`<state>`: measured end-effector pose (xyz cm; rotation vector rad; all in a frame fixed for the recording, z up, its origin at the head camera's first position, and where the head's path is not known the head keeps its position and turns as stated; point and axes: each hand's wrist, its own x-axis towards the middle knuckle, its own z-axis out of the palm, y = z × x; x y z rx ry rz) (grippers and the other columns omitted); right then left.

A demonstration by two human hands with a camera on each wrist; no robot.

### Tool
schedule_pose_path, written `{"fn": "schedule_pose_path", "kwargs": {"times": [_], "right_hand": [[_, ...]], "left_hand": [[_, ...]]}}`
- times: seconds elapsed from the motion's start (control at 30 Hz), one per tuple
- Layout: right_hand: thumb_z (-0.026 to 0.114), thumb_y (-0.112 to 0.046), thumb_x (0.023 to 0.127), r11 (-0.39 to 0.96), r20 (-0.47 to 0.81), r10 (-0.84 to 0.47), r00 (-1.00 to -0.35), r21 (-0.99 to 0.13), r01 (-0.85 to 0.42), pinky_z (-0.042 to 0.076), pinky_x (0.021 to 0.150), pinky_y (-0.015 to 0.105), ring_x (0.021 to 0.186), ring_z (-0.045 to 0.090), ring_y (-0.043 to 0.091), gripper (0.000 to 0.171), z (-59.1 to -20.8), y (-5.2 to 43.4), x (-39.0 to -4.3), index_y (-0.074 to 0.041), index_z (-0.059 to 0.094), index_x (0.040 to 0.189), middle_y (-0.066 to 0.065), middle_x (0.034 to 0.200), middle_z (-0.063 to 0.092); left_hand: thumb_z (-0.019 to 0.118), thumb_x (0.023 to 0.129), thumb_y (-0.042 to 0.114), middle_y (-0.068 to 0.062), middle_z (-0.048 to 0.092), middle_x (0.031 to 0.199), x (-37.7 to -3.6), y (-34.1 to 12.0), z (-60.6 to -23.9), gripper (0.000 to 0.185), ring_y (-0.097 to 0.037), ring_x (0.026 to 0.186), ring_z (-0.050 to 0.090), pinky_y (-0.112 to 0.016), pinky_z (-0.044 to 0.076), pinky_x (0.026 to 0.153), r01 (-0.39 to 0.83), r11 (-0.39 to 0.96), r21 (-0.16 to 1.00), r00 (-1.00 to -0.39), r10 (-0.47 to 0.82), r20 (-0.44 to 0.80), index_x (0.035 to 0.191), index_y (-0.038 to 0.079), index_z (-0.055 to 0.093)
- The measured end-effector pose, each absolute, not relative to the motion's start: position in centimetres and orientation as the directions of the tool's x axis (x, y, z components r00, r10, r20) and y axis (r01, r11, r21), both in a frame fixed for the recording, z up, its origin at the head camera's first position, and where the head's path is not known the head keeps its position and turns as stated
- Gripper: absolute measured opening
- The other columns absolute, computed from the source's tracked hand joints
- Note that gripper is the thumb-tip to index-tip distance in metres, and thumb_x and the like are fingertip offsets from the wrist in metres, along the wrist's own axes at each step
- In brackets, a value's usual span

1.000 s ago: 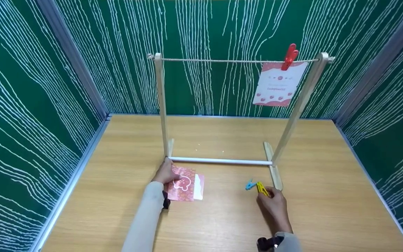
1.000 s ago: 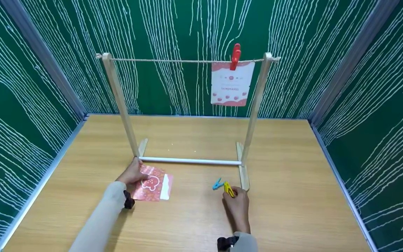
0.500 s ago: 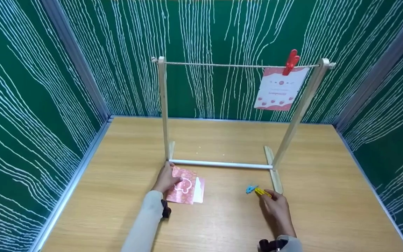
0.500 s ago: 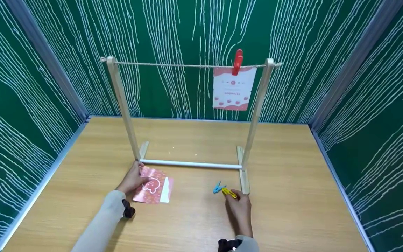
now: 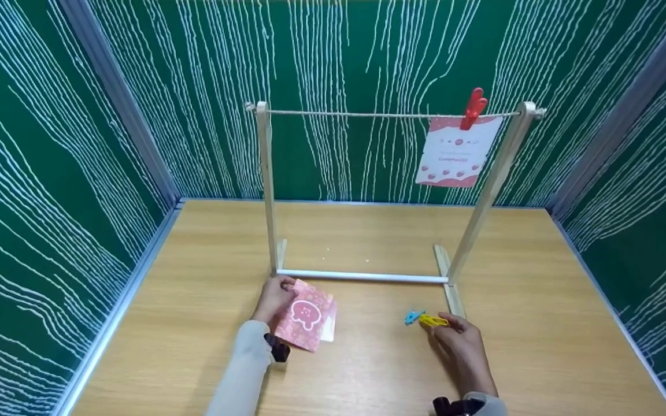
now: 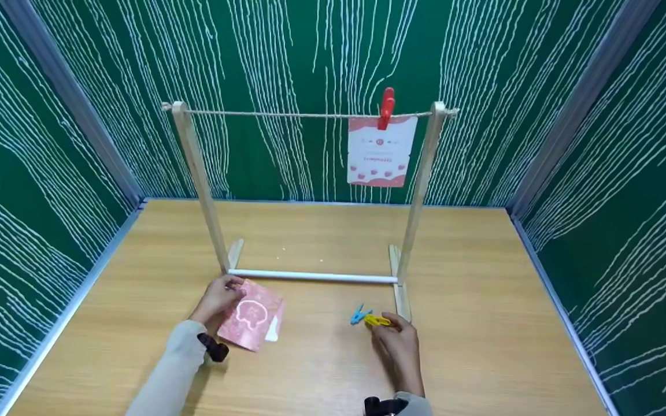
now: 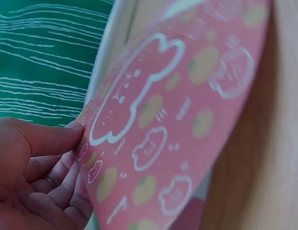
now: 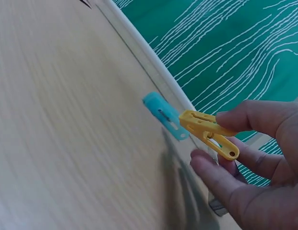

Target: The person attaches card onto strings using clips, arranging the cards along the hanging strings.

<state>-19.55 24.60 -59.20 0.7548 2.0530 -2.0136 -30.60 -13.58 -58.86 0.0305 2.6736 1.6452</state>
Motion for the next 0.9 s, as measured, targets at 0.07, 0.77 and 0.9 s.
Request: {"fn": "schedule_pose_path", "kwargs": {"times": [0.07,0.77,0.9], "right_hand": [[0.068,-0.01,0.081,-0.052,-0.462,0.238,-0.854,-0.884,0.464,0.042,0.105,0.036,0.12,0.048,0.026,0.066,-59.3,24.6,-19.4,-0.002,0.041,0.141,0.018,0.142,0.039],[0.067,-0.015,0.087,-0.077,-0.388,0.283,-0.877,-0.921,0.383,0.048,0.088,0.02,0.109,0.049,0.014,0.064,-58.1,24.6,-20.3,-0.007,0.041,0.144,0.008,0.134,0.044],[0.068,-0.014,0.086,-0.073,-0.369,0.278,-0.887,-0.929,0.364,0.049,0.089,0.025,0.107,0.052,0.014,0.06,-57.9,24.4,-20.5,-0.007,0.045,0.141,0.009,0.133,0.047]], "left_hand": [[0.063,0.075,-0.008,-0.016,0.064,0.082,-30.9,-13.7,-59.3,0.02,-0.016,0.071,0.057,-0.025,0.049,0.064,0.012,0.438,0.899,-0.999,0.038,-0.006,0.095,-0.007,0.066],[0.063,0.087,-0.001,-0.007,0.066,0.083,-30.0,-10.6,-55.8,0.015,-0.007,0.069,0.06,-0.022,0.054,0.068,-0.127,0.239,0.963,-0.987,0.067,-0.147,0.1,-0.009,0.064],[0.064,0.088,0.001,-0.012,0.068,0.09,-30.3,-9.8,-55.5,0.019,-0.011,0.076,0.062,-0.025,0.055,0.073,-0.109,0.252,0.962,-0.992,0.04,-0.123,0.104,-0.008,0.065]]}}
